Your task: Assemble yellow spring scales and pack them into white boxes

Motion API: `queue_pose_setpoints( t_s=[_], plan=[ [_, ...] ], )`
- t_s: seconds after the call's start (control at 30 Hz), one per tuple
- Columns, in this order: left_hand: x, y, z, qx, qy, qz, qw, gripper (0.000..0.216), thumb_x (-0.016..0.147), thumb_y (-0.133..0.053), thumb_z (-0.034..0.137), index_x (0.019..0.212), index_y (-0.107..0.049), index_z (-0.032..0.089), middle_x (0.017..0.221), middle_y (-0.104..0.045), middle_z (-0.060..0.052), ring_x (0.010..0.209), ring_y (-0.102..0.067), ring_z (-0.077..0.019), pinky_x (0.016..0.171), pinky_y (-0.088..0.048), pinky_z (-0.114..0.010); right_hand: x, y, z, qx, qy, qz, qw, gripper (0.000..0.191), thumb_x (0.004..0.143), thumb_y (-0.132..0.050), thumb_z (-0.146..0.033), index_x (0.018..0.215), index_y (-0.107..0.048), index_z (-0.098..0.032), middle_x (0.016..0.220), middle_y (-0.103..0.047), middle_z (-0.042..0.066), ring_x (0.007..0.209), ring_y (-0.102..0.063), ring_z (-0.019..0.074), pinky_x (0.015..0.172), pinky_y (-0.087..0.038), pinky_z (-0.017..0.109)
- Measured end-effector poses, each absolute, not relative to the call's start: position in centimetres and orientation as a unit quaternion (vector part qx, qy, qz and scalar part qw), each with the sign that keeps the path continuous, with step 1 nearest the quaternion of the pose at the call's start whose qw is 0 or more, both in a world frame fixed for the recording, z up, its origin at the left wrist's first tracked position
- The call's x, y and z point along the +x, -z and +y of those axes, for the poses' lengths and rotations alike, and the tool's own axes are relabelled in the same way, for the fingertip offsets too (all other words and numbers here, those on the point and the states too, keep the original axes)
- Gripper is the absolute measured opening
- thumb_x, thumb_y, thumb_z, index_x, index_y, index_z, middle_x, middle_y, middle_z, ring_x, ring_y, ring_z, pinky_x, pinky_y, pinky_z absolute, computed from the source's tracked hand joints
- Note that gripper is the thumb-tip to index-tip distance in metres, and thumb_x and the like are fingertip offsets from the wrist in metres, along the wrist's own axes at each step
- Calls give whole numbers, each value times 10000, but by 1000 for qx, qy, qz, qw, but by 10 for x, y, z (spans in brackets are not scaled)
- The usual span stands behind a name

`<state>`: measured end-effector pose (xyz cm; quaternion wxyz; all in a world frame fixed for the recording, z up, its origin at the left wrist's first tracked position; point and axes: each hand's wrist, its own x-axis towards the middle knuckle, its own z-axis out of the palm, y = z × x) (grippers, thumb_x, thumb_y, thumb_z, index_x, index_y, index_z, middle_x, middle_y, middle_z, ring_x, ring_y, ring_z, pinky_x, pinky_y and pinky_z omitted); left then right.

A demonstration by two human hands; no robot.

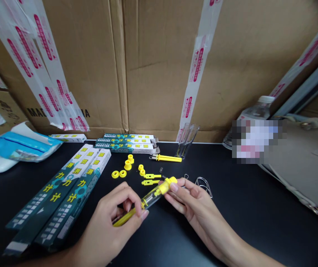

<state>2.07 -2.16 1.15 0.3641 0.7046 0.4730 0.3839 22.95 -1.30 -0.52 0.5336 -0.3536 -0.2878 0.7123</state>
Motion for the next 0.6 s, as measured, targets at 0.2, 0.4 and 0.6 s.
queue_pose_setpoints(
  t_s=[0.2, 0.4, 0.6],
  plan=[
    [23, -12, -22, 695, -390, 480, 366, 194, 813, -604, 222, 634, -531, 210, 687, -486, 22, 593, -487, -126, 495, -390, -205, 229, 2, -15, -365, -707, -271, 542, 433, 758, -862, -267, 1163, -719, -208, 970, -782, 27, 927, -732, 137, 963, -568, 289],
    [22, -7, -22, 689, -394, 485, 367, 204, 830, -601, 250, 647, -519, 215, 691, -468, 26, 601, -471, -125, 502, -365, -210, 229, 2, -14, -377, -700, -293, 531, 450, 758, -859, -290, 1183, -734, -211, 939, -789, 30, 920, -735, 146, 940, -579, 279],
    [20, 1, -22, 685, -397, 480, 377, 202, 858, -589, 260, 670, -528, 216, 715, -473, 21, 608, -470, -127, 504, -354, -223, 230, 3, -12, -382, -698, -304, 524, 351, 748, -864, -298, 1073, -783, -194, 995, -786, 51, 946, -733, 159, 905, -594, 256]
  ],
)
